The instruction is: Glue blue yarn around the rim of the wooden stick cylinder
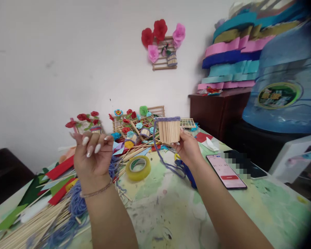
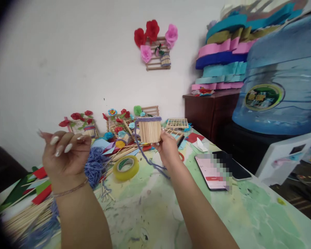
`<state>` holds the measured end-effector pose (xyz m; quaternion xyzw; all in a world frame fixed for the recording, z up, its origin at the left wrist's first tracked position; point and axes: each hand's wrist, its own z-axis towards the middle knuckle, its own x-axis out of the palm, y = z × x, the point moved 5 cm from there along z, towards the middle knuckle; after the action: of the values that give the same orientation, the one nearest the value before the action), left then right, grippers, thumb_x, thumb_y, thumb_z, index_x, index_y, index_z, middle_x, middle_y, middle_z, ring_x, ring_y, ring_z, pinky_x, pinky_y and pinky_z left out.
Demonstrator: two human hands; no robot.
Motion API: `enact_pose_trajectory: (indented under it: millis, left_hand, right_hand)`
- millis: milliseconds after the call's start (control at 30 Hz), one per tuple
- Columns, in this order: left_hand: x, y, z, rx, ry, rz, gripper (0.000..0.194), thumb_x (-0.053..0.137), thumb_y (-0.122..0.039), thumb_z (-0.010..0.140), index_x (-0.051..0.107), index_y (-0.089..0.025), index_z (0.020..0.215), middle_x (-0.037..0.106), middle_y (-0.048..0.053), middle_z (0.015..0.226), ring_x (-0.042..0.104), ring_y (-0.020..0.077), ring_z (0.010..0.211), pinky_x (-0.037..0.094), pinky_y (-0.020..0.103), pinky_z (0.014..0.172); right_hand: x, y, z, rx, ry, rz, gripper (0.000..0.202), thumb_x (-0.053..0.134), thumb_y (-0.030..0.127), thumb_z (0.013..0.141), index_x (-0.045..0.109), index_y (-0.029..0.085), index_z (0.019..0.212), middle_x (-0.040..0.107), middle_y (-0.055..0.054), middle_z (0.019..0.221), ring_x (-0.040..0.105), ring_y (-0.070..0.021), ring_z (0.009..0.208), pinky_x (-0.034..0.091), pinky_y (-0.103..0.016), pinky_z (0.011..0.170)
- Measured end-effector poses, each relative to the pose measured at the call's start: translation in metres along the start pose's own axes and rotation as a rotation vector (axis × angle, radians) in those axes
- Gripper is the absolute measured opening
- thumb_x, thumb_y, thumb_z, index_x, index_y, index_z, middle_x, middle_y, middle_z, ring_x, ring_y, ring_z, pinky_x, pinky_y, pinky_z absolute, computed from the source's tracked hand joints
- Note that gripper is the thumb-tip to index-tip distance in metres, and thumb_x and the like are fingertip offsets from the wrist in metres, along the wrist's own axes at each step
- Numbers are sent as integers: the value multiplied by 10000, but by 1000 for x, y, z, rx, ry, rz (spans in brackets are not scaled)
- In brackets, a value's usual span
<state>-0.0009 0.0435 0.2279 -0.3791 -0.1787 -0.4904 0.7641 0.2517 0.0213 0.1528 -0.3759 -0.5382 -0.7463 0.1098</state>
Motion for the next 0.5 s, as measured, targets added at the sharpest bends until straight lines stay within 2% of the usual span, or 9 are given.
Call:
enact_pose_trajectory:
  millis: [67,133,200,233,300,333,400,500]
  left_hand:
    - [-4,0,2,63,-49,189,414,633,-316,823,393,-177,515,325,-93,352,336,52,394,473,211,597]
    - [-9,0,2,208,-150,462,504,592,-365,841,346,-182,441,297,-76,326,304,64,369,429,220,525]
    - [-7,3,0,373,-244,779,474,604,-398,820,417,-176,445,394,-56,373,360,72,384,388,221,485]
    - [-4,8,0,392,-239,914,369,645,-388,787,505,-171,522,488,-43,459,434,81,438,399,221,504]
    - [6,25,0,380,-127,1077,200,709,-346,728,601,-183,773,618,-9,707,574,117,651,465,240,636]
    - [12,35,0,362,-49,1144,237,714,-332,724,602,-194,881,639,11,826,601,138,772,480,268,729]
    - [23,52,-1,320,87,1307,289,681,-340,756,599,-202,996,640,55,1014,590,182,972,454,331,880]
    - [30,72,-2,248,223,1478,323,637,-363,792,624,-197,1069,626,97,1146,555,229,1098,410,375,959]
  right_hand:
    - [2,-5,-1,29,8,22,66,562,218,770,560,169,815,580,11,660,517,-89,527,440,-181,430]
    - [4,-8,-3,52,14,8,60,563,211,763,555,166,802,563,20,622,499,-86,495,440,-185,428]
    - [6,-9,-5,44,30,-65,89,566,249,774,546,163,763,545,28,583,477,-82,462,434,-192,424]
    - [7,-9,-5,28,43,-138,141,568,290,782,537,162,730,530,33,559,465,-81,445,431,-199,424]
    - [9,-10,-7,-40,77,-347,270,565,399,792,504,170,663,495,41,518,454,-85,421,429,-219,426]
    - [10,-10,-8,-85,93,-458,319,559,449,791,487,175,644,484,44,514,460,-90,418,429,-228,428]
    - [12,-11,-10,-156,124,-620,365,533,514,793,478,183,649,498,37,545,496,-105,438,431,-242,436]
    - [16,-12,-14,-197,184,-738,379,484,547,812,482,190,686,536,20,610,540,-122,487,427,-247,442]
